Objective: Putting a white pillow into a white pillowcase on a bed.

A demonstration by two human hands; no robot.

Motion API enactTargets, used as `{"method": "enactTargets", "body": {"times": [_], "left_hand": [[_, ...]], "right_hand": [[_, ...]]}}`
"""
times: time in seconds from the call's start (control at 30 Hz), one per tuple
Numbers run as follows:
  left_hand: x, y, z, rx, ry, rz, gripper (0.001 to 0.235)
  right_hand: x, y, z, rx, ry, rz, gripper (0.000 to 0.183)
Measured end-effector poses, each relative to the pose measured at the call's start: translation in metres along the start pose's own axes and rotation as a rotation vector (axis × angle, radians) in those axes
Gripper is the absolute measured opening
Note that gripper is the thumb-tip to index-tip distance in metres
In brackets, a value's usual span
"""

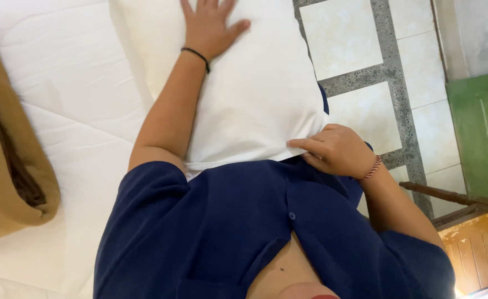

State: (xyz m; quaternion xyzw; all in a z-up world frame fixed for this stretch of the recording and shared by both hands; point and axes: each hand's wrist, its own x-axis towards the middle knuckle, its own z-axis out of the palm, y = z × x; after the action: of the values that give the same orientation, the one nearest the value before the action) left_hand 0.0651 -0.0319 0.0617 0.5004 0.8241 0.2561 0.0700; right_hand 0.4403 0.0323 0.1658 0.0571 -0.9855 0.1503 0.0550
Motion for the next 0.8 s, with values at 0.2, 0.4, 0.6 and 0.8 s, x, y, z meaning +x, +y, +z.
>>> {"method": "enactTargets", "body": {"times": [0.2, 0.4, 0.6, 0.8], "left_hand": [[0.001, -0.019, 0.055, 0.148, 0.037, 0.024, 0.076], [-0.001, -0.030, 0.066, 0.183, 0.174, 0.019, 0.075], [0.005, -0.065, 0.106, 0.174, 0.300, 0.031, 0.076], [0.020, -0.080, 0.133, 0.153, 0.236, 0.050, 0.076]], "right_hand": [[0.074, 0.075, -0.030, 0.042, 0.062, 0.057, 0.033], [0.203, 0.209, 0.035, 0.269, 0.394, 0.094, 0.020], [0.283, 0.288, 0.165, 0.219, 0.549, 0.235, 0.043], [0.285, 0.296, 0.177, 0.171, 0.663, 0.403, 0.006]]}}
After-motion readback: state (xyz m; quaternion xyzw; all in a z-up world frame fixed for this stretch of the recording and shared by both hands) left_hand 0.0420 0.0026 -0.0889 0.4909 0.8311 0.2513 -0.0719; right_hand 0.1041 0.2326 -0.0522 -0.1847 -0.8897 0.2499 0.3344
